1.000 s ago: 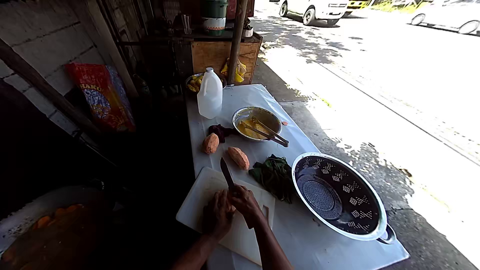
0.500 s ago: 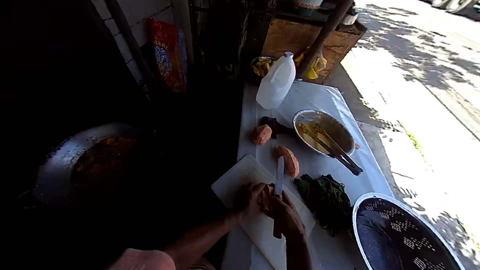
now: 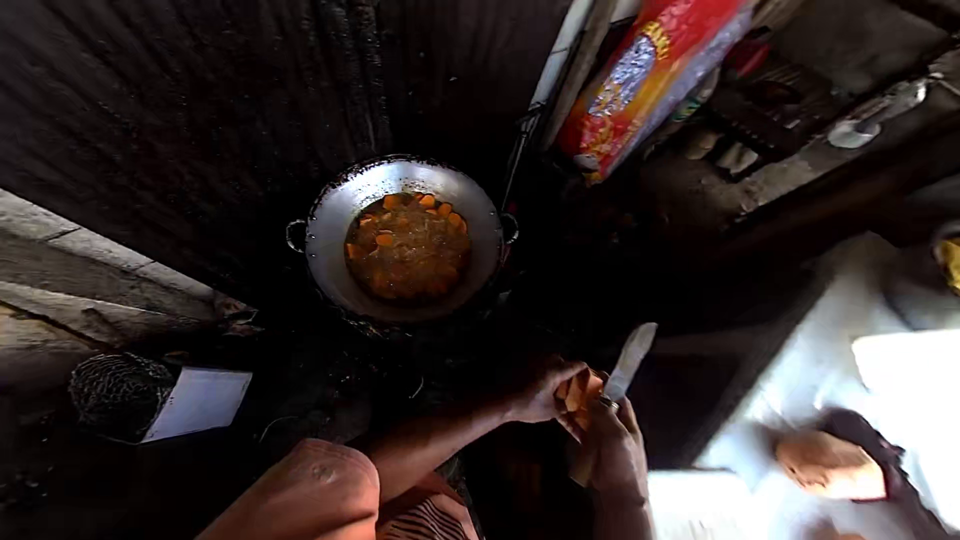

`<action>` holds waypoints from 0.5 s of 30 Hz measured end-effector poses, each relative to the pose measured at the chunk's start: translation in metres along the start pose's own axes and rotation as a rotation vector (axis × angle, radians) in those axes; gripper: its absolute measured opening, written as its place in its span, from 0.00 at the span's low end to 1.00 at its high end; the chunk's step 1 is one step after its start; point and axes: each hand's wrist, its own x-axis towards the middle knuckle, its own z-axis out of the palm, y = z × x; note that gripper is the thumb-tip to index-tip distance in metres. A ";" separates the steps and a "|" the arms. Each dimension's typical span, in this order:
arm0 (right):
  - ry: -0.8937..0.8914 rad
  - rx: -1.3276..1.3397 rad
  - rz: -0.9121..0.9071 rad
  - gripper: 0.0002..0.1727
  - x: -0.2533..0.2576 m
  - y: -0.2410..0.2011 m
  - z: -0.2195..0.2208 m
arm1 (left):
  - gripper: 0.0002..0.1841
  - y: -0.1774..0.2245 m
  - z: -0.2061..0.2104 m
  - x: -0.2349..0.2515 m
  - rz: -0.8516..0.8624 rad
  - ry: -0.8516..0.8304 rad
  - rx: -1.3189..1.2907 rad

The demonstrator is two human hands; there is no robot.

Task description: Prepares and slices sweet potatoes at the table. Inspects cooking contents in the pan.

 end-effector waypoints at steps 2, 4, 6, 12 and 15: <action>-0.088 -0.015 0.079 0.23 0.039 0.005 0.062 | 0.39 -0.049 -0.042 -0.003 -0.057 0.101 -0.030; -0.174 -0.014 0.166 0.22 0.080 0.018 0.122 | 0.39 -0.099 -0.083 -0.006 -0.141 0.165 -0.059; -0.250 -0.022 0.246 0.22 0.122 0.039 0.179 | 0.40 -0.151 -0.118 -0.009 -0.255 0.174 -0.065; -0.354 -0.022 0.417 0.25 0.216 0.068 0.307 | 0.38 -0.253 -0.217 0.003 -0.502 0.147 0.023; -0.373 -0.050 0.350 0.25 0.233 0.040 0.337 | 0.36 -0.261 -0.263 0.011 -0.564 0.259 0.125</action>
